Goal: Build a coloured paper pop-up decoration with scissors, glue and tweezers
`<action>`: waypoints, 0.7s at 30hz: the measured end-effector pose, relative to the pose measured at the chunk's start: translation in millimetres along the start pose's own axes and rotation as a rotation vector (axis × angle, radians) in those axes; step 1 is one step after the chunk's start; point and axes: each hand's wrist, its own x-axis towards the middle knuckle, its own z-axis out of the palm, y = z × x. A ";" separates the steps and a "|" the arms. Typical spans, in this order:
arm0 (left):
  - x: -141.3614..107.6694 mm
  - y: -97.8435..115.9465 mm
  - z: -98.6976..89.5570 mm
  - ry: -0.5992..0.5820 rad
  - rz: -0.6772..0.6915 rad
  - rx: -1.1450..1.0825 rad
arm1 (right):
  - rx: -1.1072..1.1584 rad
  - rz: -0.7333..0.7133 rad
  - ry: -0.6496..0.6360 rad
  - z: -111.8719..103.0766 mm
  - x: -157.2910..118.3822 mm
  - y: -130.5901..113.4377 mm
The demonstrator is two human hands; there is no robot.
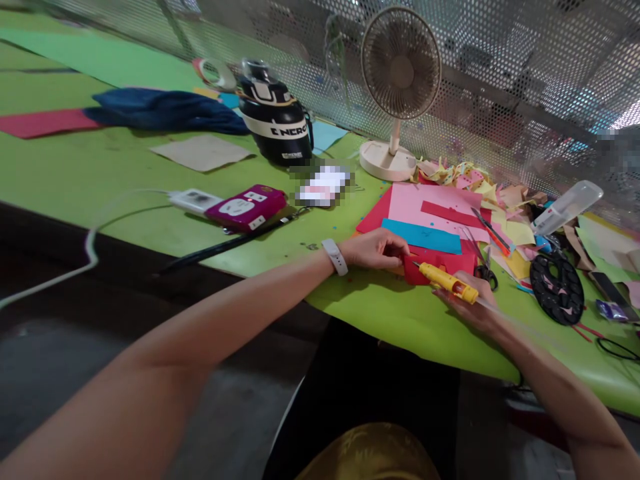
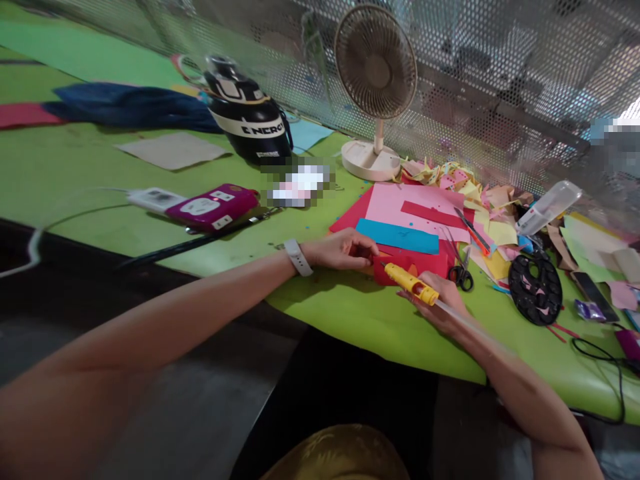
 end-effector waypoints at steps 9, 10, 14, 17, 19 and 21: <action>0.2 4.0 -1.8 -0.048 -0.022 -0.005 | -0.042 0.000 0.003 -1.0 -0.1 -4.4; 0.1 4.1 -1.9 -0.048 -0.023 -0.004 | -0.046 -0.010 0.002 -1.3 0.1 -4.7; -0.1 4.6 -2.1 -0.044 -0.025 -0.012 | -0.049 -0.004 -0.012 -2.2 0.7 -6.4; -0.3 4.9 -2.0 -0.042 -0.028 -0.012 | -0.050 0.011 -0.014 -2.0 0.7 -7.8; -0.4 5.1 -1.9 -0.046 -0.034 -0.009 | -0.059 0.005 -0.008 -1.4 0.6 -7.7; -0.4 5.6 -1.7 -0.050 -0.037 -0.007 | -0.070 -0.005 -0.001 -0.5 0.5 -6.6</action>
